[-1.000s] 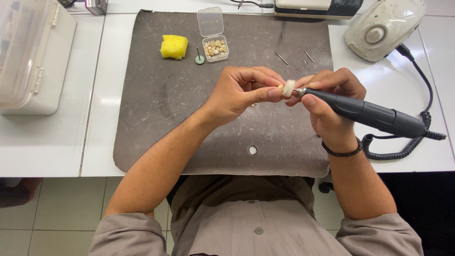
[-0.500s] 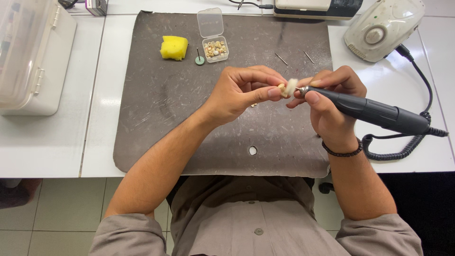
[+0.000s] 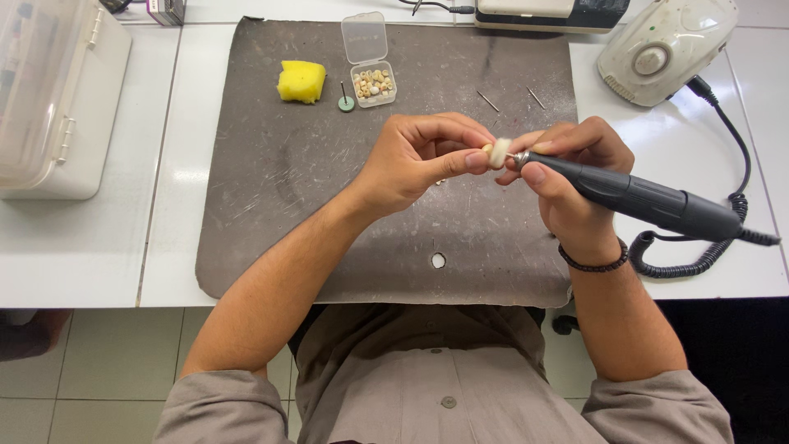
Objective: The person uses a rotary tool with a buffing wheel to polish small dental prosthetic pieces at a workbench. They hold each piece against the spinning buff, reposition it to polish different surfaces, set finished pieces aside, and pick up new pieces from a small container to continue polishing.
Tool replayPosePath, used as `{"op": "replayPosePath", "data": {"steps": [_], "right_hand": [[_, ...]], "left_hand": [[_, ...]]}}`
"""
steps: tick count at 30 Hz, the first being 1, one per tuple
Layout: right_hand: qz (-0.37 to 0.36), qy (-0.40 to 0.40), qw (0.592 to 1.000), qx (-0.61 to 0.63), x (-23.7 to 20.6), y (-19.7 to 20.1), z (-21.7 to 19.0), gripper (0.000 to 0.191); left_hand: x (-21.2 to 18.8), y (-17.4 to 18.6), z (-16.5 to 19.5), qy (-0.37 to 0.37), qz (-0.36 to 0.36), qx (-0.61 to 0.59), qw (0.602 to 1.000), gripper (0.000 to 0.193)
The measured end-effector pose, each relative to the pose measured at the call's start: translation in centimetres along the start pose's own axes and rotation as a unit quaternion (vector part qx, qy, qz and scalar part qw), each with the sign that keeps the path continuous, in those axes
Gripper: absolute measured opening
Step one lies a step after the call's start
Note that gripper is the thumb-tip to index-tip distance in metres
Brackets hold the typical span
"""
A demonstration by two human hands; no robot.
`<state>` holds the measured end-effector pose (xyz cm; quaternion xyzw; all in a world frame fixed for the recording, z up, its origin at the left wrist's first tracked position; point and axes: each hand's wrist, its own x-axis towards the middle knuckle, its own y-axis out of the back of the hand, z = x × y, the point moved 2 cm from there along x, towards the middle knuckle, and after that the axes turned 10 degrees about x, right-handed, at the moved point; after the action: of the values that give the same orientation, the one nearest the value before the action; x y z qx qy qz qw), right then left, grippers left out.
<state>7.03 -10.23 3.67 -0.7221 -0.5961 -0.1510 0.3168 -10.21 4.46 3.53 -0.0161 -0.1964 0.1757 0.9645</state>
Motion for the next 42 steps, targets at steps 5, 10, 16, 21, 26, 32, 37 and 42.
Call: {"op": "replayPosePath", "data": {"steps": [5, 10, 16, 21, 26, 32, 37, 42], "right_hand": [[0.034, 0.003, 0.999, 0.025, 0.2, -0.1, -0.1, 0.015], [0.041, 0.006, 0.999, -0.028, 0.0, -0.6, -0.2, 0.019], [0.019, 0.023, 0.993, -0.114, 0.1, -0.9, 0.3, 0.021], [0.037, 0.015, 0.991, -0.125, -0.1, -0.8, 0.4, 0.023], [0.038, 0.012, 0.991, -0.125, 0.0, -0.3, 0.4, 0.021], [0.035, 0.051, 0.997, -0.038, -0.3, -0.3, 0.2, 0.021], [0.018, 0.034, 0.997, -0.072, -0.3, -0.4, 0.3, 0.021], [0.048, 0.021, 0.997, -0.048, -0.2, -0.5, 0.5, 0.022]], "left_hand": [[-0.1, 0.0, 0.3, 0.001, 0.005, 0.012, 1.000, 0.020], [0.1, -0.4, 0.4, 0.002, 0.030, -0.004, 1.000, 0.021], [-0.2, -0.7, 0.4, 0.015, 0.070, 0.035, 0.997, 0.019], [-0.2, -0.8, 0.4, 0.007, 0.079, 0.046, 0.996, 0.017], [-0.2, -0.8, 0.3, 0.001, 0.081, 0.041, 0.996, 0.016], [0.0, -0.4, 0.4, 0.024, 0.097, 0.051, 0.994, 0.018], [0.0, -0.3, 0.5, 0.057, 0.114, 0.071, 0.989, 0.022], [0.0, -0.7, 1.1, -0.034, 0.089, 0.110, 0.989, 0.020]]}}
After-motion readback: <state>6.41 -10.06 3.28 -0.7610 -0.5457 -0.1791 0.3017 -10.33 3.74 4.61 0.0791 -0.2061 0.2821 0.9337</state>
